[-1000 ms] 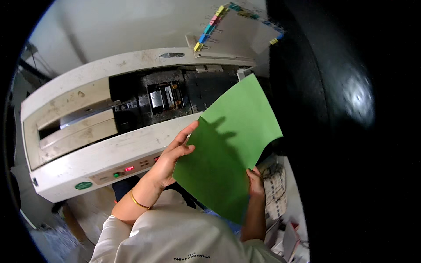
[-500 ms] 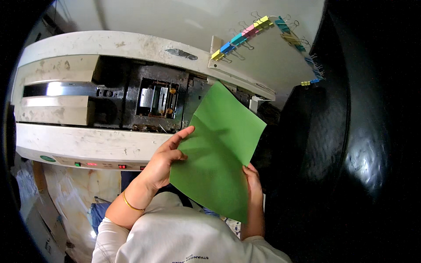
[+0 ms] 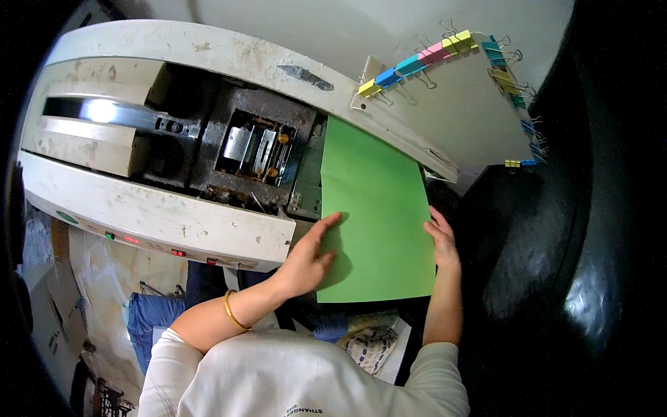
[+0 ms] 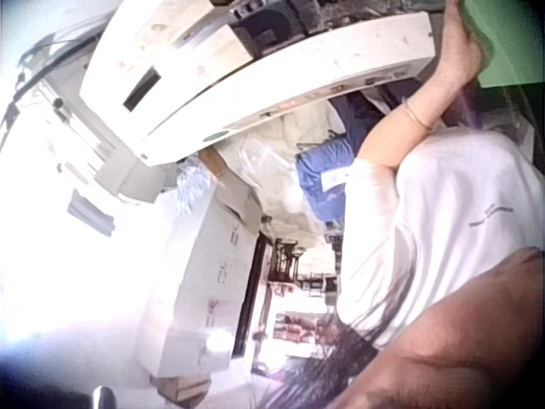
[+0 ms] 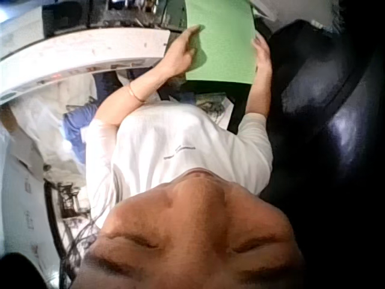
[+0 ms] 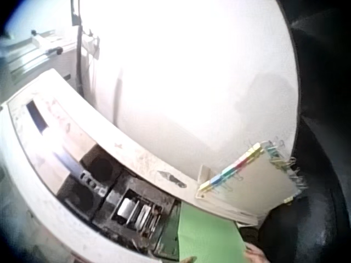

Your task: The person loads a stack of white pages into a binding machine, then places a green cover sheet over them. They adjust the machine's internal clamps and levers, then remove the assembled unit and place it on a nearby surface. The person repeats the process with another set of pages and a green cover, then moves the finished green-covered book to a paper cutter.

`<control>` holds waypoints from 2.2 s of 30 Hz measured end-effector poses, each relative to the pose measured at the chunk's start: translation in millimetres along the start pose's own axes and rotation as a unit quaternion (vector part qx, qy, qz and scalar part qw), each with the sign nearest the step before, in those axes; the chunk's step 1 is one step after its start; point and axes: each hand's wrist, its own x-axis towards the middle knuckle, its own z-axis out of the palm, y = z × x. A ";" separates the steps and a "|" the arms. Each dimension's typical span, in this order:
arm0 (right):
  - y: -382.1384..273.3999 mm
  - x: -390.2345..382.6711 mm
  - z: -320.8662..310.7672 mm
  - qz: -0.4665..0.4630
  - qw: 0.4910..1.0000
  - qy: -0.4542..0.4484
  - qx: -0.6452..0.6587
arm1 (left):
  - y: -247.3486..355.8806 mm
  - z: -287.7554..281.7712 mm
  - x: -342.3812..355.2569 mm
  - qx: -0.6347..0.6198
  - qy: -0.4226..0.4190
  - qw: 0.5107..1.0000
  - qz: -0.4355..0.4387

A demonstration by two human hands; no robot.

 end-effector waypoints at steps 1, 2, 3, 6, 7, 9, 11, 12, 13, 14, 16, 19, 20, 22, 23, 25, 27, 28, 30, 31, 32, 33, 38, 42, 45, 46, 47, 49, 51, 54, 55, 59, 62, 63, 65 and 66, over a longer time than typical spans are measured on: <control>-7.7 0.4 -0.5 0.004 1.000 0.025 -0.013 | -13.4 5.9 2.7 0.013 0.012 1.000 0.004; -5.0 3.6 -4.4 -0.009 0.999 0.039 -0.022 | -20.1 11.1 4.7 0.026 0.020 0.999 0.006; -1.9 7.1 -8.7 -0.021 0.998 0.054 -0.031 | -25.4 17.3 3.8 0.098 0.049 0.994 0.008; 11.1 15.5 -8.7 -0.051 0.993 0.089 -0.058 | -38.1 26.5 4.6 0.291 0.111 0.950 0.037; 17.1 16.4 -5.2 -0.061 0.992 0.093 -0.057 | -43.9 24.9 5.9 0.340 0.112 0.932 0.063; 26.7 18.2 4.6 -0.076 0.990 0.101 -0.056 | -55.0 21.6 7.5 0.421 0.085 0.899 0.087; 35.3 20.9 9.1 -0.088 0.988 0.110 -0.056 | -64.0 22.4 8.2 0.501 0.044 0.860 0.081; 40.9 23.1 8.1 -0.093 0.989 0.108 -0.044 | -67.1 23.1 8.4 0.540 0.022 0.838 0.078; 48.0 25.8 6.5 -0.099 0.989 0.106 -0.031 | -69.2 24.1 8.0 0.542 0.019 0.837 0.075; 52.8 27.5 6.4 -0.104 0.989 0.106 -0.019 | -71.1 25.1 7.7 0.544 0.015 0.835 0.073; 59.8 31.6 5.4 -0.109 0.988 0.107 -0.007 | -73.9 25.2 7.9 0.544 0.011 0.836 0.062; 57.9 34.9 13.5 -0.111 0.988 0.106 -0.003 | -77.0 23.2 7.5 0.544 0.016 0.838 0.045; 54.6 34.5 17.9 -0.110 0.988 0.106 -0.003 | -77.1 22.3 7.8 0.550 0.017 0.834 0.046; 51.4 33.9 24.2 -0.109 0.989 0.105 0.004 | -77.1 20.1 8.4 0.562 0.018 0.825 0.048; 50.7 33.8 26.0 -0.109 0.988 0.104 0.007 | -76.7 19.2 9.1 0.569 0.019 0.820 0.050; 51.6 34.4 27.7 -0.109 0.989 0.100 0.011 | -77.3 16.4 11.1 0.568 0.027 0.821 0.059; 53.2 35.8 28.5 -0.107 0.989 0.099 0.011 | -78.9 13.3 13.4 0.551 0.042 0.830 0.073; 54.4 36.4 28.7 -0.105 0.989 0.102 0.009 | -78.7 12.9 13.8 0.557 0.043 0.826 0.074; 58.9 37.4 28.1 -0.098 0.989 0.106 0.010 | -78.2 11.5 13.7 0.569 0.046 0.818 0.075; 62.9 37.2 25.4 -0.093 0.990 0.108 0.013 | -80.0 10.9 13.6 0.571 0.048 0.816 0.078; 65.8 37.2 23.6 -0.090 0.990 0.111 0.015 | -82.7 10.3 14.4 0.573 0.050 0.814 0.084; 69.0 38.2 22.7 -0.089 0.989 0.113 0.021 | -84.5 9.7 14.8 0.575 0.052 0.812 0.089; 72.1 41.9 23.0 -0.091 0.989 0.112 0.037 | -85.0 5.0 13.8 0.574 0.047 0.813 0.087; 69.8 41.0 23.0 -0.083 0.990 0.108 0.026 | -75.1 4.4 12.4 0.576 0.027 0.814 0.068; 71.2 40.3 23.1 -0.078 0.990 0.113 0.024 | -74.4 5.7 10.1 0.570 0.032 0.818 0.068; 72.1 40.2 22.5 -0.079 0.990 0.113 0.027 | -75.3 6.4 9.0 0.579 0.034 0.812 0.065; 72.7 40.3 22.0 -0.080 0.990 0.114 0.030 | -76.7 7.3 8.3 0.588 0.036 0.806 0.062; 74.3 40.0 23.1 -0.077 0.990 0.110 0.033 | -76.5 7.8 6.4 0.595 0.038 0.801 0.055; 75.9 39.0 22.1 -0.076 0.990 0.112 0.033 | -73.5 5.7 5.5 0.591 0.035 0.804 0.051; 77.1 37.7 23.0 -0.074 0.990 0.114 0.029 | -79.2 2.8 6.0 0.601 0.038 0.797 0.054; 76.1 36.7 23.8 -0.074 0.990 0.113 0.030 | -79.6 2.6 5.7 0.604 0.036 0.795 0.051; 72.8 34.7 26.2 -0.077 0.989 0.123 0.015 | -76.7 1.8 5.2 0.615 0.032 0.787 0.045; 79.9 28.8 15.5 -0.143 0.921 0.243 -0.270 | -80.2 1.9 6.0 0.626 0.034 0.777 0.051; 81.7 22.5 15.9 -0.195 0.890 0.277 -0.304 | -81.2 2.3 6.3 0.630 0.036 0.774 0.055; 91.9 6.1 16.4 -0.194 0.901 0.274 -0.276 | -81.2 2.9 6.6 0.629 0.037 0.775 0.055; 96.9 -4.1 16.9 -0.194 0.904 0.276 -0.263 | -80.7 3.4 7.0 0.627 0.036 0.776 0.058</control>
